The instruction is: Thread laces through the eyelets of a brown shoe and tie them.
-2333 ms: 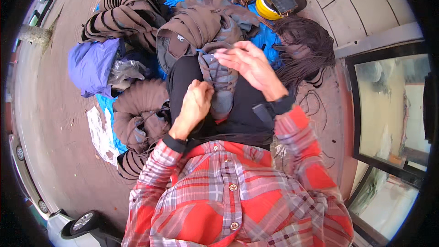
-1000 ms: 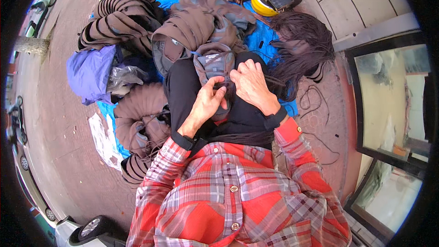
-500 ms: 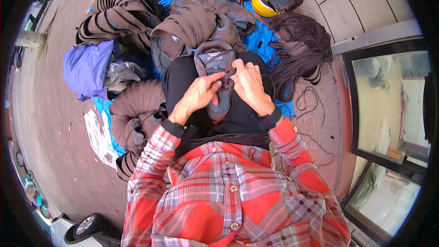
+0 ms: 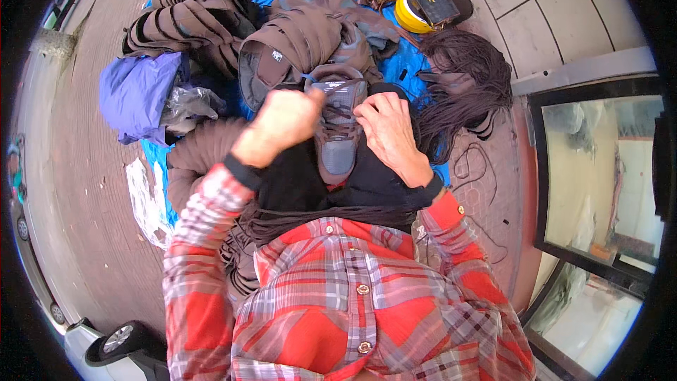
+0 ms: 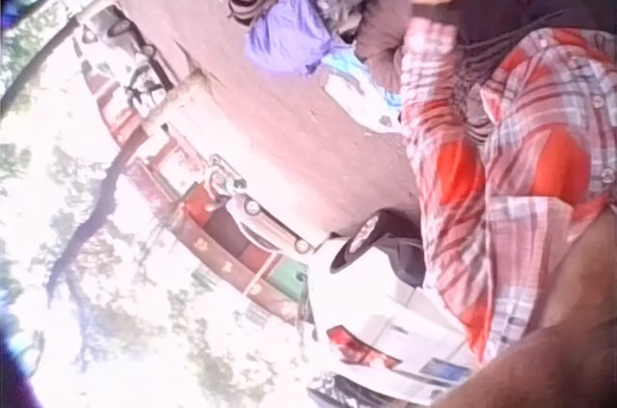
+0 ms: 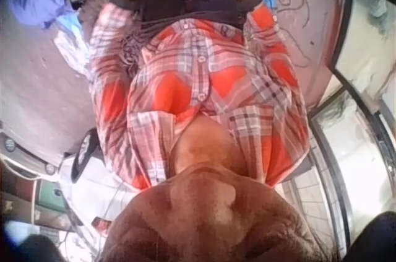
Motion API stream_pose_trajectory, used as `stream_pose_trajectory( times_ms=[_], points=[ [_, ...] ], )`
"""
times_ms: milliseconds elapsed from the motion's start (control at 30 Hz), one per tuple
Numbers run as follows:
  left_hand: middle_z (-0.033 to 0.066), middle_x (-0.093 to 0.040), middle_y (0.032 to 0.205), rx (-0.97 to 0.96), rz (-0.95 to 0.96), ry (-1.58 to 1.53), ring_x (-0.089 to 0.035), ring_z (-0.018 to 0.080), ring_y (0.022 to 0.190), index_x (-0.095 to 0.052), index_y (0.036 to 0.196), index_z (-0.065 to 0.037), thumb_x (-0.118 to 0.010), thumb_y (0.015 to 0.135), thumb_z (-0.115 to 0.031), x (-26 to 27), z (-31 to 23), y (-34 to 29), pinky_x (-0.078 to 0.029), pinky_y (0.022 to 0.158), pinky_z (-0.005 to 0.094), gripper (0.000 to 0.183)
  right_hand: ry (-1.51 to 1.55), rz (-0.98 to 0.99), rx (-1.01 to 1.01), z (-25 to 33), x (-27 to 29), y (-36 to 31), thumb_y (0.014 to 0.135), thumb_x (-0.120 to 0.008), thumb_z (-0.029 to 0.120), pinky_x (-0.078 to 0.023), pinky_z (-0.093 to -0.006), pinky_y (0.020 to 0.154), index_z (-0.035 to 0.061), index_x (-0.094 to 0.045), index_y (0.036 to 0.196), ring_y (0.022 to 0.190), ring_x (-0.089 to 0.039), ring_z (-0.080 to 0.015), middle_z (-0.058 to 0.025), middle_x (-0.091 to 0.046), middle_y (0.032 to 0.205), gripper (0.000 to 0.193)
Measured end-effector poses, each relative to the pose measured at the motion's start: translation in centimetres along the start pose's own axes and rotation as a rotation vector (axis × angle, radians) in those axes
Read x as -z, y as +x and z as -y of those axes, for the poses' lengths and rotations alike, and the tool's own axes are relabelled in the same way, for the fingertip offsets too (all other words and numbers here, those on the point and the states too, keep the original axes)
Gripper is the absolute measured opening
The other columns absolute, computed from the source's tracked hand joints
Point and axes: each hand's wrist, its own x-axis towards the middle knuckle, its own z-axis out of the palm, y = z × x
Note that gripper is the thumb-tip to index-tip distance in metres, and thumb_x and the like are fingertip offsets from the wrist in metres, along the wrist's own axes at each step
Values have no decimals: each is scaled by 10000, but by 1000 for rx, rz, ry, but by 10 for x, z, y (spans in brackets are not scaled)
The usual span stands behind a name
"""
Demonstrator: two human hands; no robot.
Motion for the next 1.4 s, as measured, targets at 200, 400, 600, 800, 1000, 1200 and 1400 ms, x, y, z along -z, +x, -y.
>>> stream_pose_trajectory(
  times_ms=[200, 400, 600, 800, 1000, 1200, 1400],
  points=[
    [116, -575, 580, 296, 133, -633, -558, 238, 478, -516, 801, -58, -510, 792, -151, 9, 48, -58, -414, 446, 350, 93, -146, 211, 185, 7, -9, 14, 738, -622, 133, -342, -367, 717, 79, -617, 783, 851, -476, -245, -70, -524, 814, 71],
    [49, -556, 642, 732, 264, -2054, -395, 104, 398, -495, 872, -86, -470, 808, -157, -18, 28, -83, -309, 408, 230, 99, -125, 313, 291, 9, -6, 29, 706, -639, 178, -397, -391, 714, 59, -616, 707, 835, -550, -277, -120, -591, 787, 121],
    [-1, -398, 590, 432, -245, -3079, -363, 112, 464, -468, 755, -53, -481, 798, -109, -20, 14, -83, -315, 464, 260, 72, 103, 721, 185, -7, 15, 41, 674, -659, 211, -452, -439, 585, 29, -597, 671, 651, -610, -340, -158, -609, 646, 192],
    [14, -397, 634, 258, -1056, -3050, -352, 96, 494, -439, 747, -39, -401, 853, -21, 27, 99, -157, -297, 495, 248, 114, 555, 781, 165, -9, 26, 50, 602, -757, 95, -444, -356, 608, 20, -575, 753, 699, -562, -286, -112, -545, 738, 248],
    [33, -436, 655, 437, -916, -2887, -380, 106, 515, -475, 782, 1, -481, 805, -69, 14, 91, -167, -311, 513, 263, 74, 478, 376, 23, -11, 22, 37, 673, -727, 58, -429, -333, 571, 6, -542, 772, 647, -534, -230, -98, -510, 729, 216],
    [43, -483, 700, 455, -977, -2902, -380, 107, 511, -476, 783, -2, -478, 805, -62, -1, 84, -160, -307, 513, 255, 64, 675, 309, -430, -10, 13, 11, 763, -670, 10, -428, -309, 426, -11, -490, 799, 501, -516, -162, -94, -459, 765, 185],
    [45, -454, 687, 456, -998, -2913, -360, 104, 508, -466, 783, 5, -467, 818, -35, -1, 86, -161, -292, 502, 253, 53, 906, 526, -507, -19, 18, 10, 784, -683, 28, -502, -253, 523, -38, -578, 817, 630, -610, -141, -48, -472, 822, 129]
  ],
)
